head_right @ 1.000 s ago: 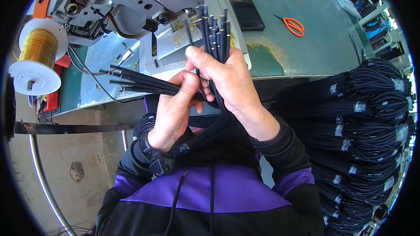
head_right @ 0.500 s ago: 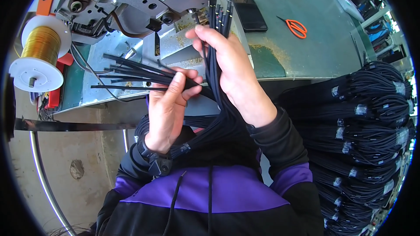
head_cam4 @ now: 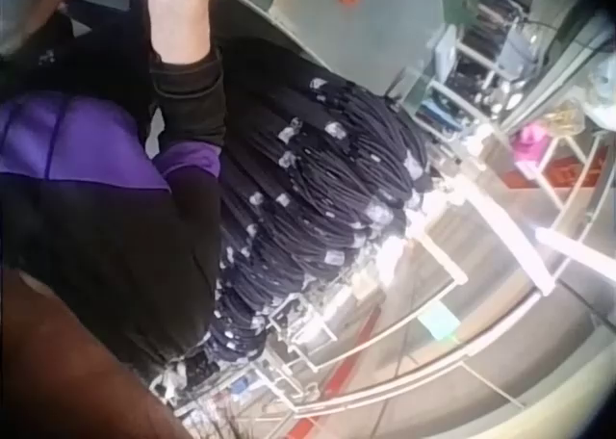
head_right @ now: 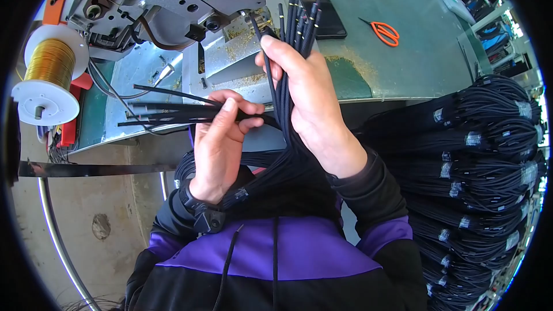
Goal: The person picks up a bundle of cables, feeds the ends of individual cables one at a time into a machine, and trims a cable end with shears. They then hang the bundle on a rack and retrieve a new bundle to repeat the process.
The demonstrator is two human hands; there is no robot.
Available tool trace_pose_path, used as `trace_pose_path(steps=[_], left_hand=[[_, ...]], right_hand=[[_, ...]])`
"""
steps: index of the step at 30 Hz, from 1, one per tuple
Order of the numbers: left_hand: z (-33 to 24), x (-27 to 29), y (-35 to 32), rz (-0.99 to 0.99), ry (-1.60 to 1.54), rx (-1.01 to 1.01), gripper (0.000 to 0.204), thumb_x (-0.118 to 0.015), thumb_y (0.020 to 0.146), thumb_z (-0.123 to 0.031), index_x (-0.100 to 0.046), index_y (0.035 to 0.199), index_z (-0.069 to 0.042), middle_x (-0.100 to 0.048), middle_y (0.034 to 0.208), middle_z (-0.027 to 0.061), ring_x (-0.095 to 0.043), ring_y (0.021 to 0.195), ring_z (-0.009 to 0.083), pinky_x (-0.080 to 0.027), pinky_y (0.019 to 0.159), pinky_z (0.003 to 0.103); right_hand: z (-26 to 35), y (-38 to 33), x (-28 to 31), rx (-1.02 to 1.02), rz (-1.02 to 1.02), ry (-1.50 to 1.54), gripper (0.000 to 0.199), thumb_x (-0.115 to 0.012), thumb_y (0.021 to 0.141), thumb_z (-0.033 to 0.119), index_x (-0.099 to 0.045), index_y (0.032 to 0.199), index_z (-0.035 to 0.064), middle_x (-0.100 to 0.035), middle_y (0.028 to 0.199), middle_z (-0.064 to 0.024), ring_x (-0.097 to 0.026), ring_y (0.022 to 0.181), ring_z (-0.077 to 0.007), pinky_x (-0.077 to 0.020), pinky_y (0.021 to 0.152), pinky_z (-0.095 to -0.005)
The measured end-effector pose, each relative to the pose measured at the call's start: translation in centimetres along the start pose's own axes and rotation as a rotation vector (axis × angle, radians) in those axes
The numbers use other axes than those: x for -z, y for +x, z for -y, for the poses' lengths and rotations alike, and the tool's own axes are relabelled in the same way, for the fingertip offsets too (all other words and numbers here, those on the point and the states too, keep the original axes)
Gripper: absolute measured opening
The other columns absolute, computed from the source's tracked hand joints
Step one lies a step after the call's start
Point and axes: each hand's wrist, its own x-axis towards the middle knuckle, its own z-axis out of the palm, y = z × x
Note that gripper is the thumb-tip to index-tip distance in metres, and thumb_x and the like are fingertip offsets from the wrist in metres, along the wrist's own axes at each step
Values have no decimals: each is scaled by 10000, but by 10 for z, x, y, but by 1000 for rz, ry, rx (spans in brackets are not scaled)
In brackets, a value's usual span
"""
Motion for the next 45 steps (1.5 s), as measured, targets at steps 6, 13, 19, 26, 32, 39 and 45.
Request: trace_pose_path(steps=[6,13,19,26,32,39,45], left_hand=[[-5,-6,3,-74,34,-33,192,-484,872,-176,-543,905,3,-569,834,93,-571,833,180,-473,697,277],[-5,3,4,90,254,294,229,-528,851,-219,-545,904,2,-569,829,81,-563,795,157,-451,664,247],[-2,1,2,-16,137,175,187,-547,843,-177,-542,918,-6,-576,796,59,-550,821,116,-434,671,242],[-1,-3,5,-56,-40,-3,170,-544,843,-154,-535,930,-8,-581,823,62,-554,821,126,-440,676,248],[3,4,6,28,200,182,143,-518,851,-124,-518,939,-11,-569,870,93,-561,846,170,-463,697,268],[6,-1,1,0,46,28,152,-526,848,-132,-534,929,-4,-571,874,95,-562,851,174,-465,702,269],[-1,-6,6,-82,-24,-51,179,-561,832,-156,-579,908,5,-588,823,76,-573,806,155,-459,668,260]], right_hand=[[2,14,-10,-96,-43,22,224,-586,779,276,-567,733,57,-445,577,60,-395,503,-41,-298,462,-175],[0,-10,-2,-8,146,-132,226,-588,780,272,-567,747,49,-450,573,48,-384,492,-39,-288,453,-175],[1,2,2,-37,76,19,237,-591,778,276,-564,749,41,-437,560,49,-379,484,-37,-279,448,-174],[5,15,-8,-179,47,58,228,-593,777,267,-565,754,42,-445,569,50,-385,502,-33,-277,455,-171],[-2,-11,-2,6,141,-87,209,-592,775,257,-576,751,51,-468,592,48,-415,543,-29,-294,482,-164],[1,-1,-1,5,36,-20,198,-592,774,251,-582,733,58,-486,603,44,-438,558,-31,-322,506,-164],[7,14,-8,-170,6,86,206,-588,780,257,-580,736,57,-486,604,43,-431,548,-33,-326,504,-173]])
